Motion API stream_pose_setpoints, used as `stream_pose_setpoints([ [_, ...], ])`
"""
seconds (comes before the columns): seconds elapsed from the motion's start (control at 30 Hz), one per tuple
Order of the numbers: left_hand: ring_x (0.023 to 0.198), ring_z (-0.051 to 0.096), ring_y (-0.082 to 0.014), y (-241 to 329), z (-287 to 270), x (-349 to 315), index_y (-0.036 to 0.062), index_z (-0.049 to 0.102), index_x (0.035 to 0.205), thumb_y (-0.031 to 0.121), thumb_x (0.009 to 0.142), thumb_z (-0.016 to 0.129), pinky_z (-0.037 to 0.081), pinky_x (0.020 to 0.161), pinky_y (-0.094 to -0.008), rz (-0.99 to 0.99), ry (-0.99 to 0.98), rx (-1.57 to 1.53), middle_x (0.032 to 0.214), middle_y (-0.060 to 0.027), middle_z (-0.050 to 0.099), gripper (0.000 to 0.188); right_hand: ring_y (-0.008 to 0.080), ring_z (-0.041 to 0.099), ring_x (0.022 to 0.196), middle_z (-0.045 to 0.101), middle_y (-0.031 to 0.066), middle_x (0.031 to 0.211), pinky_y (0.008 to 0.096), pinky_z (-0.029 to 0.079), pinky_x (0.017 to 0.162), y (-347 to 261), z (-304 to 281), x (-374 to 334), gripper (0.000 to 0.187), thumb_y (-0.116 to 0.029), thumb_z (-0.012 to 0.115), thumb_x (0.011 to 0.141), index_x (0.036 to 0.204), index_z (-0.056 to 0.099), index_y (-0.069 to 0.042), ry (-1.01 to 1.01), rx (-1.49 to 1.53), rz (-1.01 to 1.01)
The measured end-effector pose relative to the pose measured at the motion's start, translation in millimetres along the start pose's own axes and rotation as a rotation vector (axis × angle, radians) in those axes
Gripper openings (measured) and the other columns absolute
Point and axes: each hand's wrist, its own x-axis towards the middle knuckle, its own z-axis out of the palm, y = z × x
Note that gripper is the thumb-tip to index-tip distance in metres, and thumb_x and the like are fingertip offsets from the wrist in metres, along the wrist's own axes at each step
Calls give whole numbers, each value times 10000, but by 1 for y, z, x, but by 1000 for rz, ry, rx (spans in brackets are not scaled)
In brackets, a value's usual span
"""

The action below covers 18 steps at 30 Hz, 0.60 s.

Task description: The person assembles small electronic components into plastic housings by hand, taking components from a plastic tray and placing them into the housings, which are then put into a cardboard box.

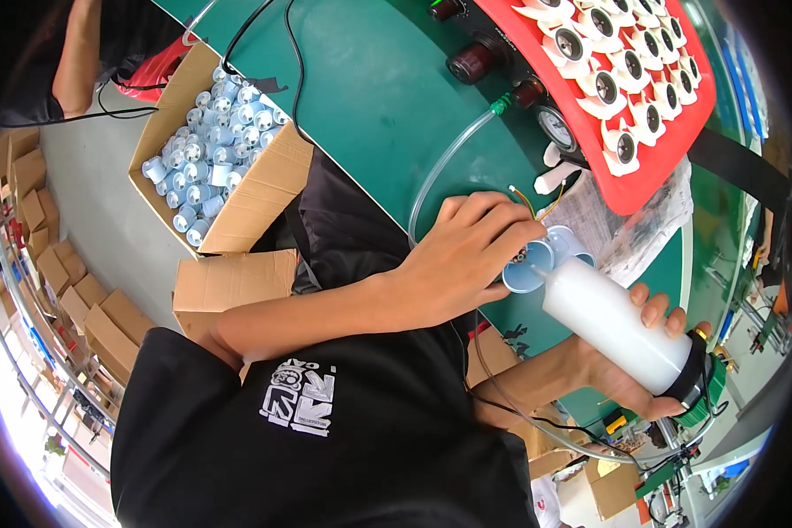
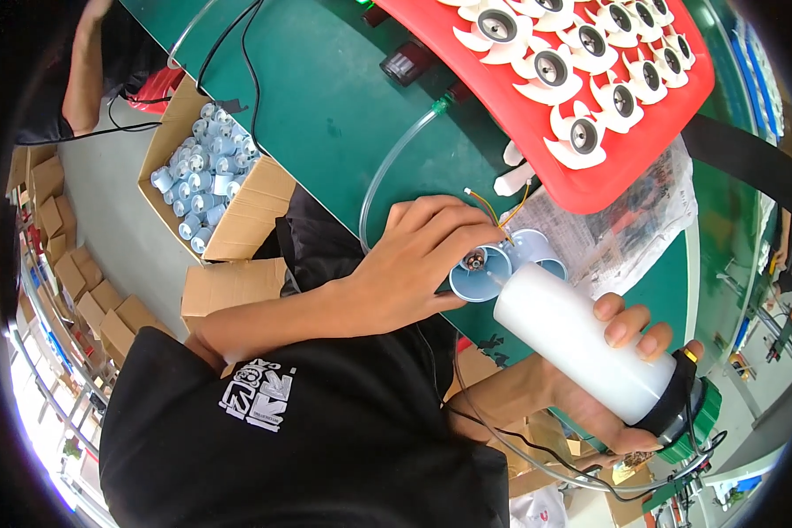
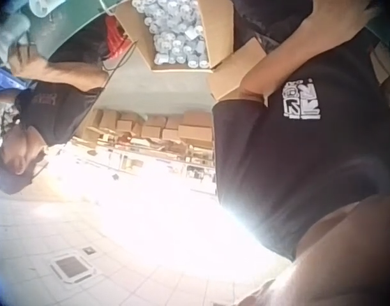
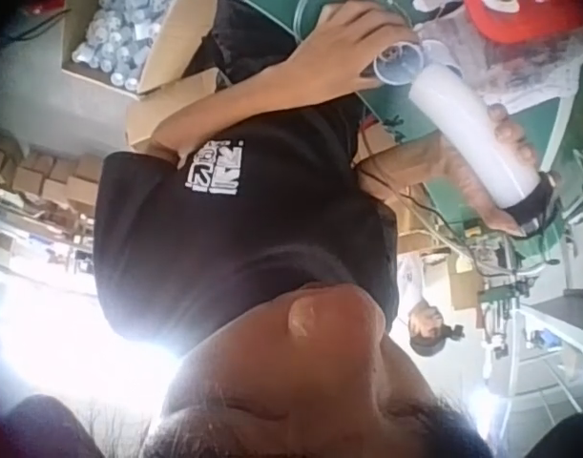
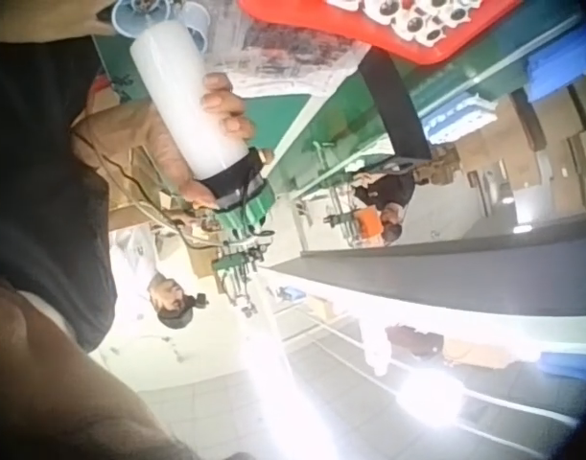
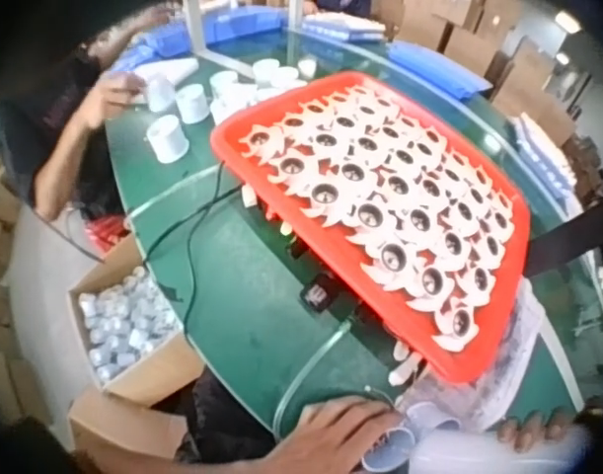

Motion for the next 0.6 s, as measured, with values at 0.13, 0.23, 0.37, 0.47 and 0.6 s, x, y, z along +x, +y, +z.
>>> stream_pose_setpoints([
  [0.13,1218,444,-261,0,1,0,147,527,1237,108,579,845,338,952,-405,-2,-6,2,1240,-37,527,732,250,451,799,468,100,1004,456,350,756,0,-1,2,950,-689,633,769,1387,344,-29,14,29,5],
  [0.23,1217,445,-262,0,2,0,147,530,1234,112,588,841,338,952,-405,3,13,19,1237,-37,529,718,249,449,796,469,98,999,454,350,750,1,-2,2,959,-700,630,766,1386,350,-24,20,51,10],
  [0.37,1215,447,-265,-1,2,0,148,531,1238,115,594,839,338,952,-404,7,17,21,1235,-40,529,715,248,451,796,471,97,996,454,354,748,0,-3,1,974,-713,626,765,1388,336,-23,18,26,-3],
  [0.47,1214,447,-267,-1,2,0,148,530,1242,115,592,841,338,952,-403,7,11,20,1236,-42,528,721,248,454,799,471,97,998,457,357,751,0,-4,1,973,-712,628,766,1383,330,-21,15,22,-3],
  [0.6,1218,444,-268,-1,2,0,148,528,1245,112,583,846,338,952,-404,11,20,12,1241,-42,524,735,251,461,805,472,97,1003,461,362,762,-1,-3,0,955,-698,637,769,1367,333,-18,6,4,-4],
])
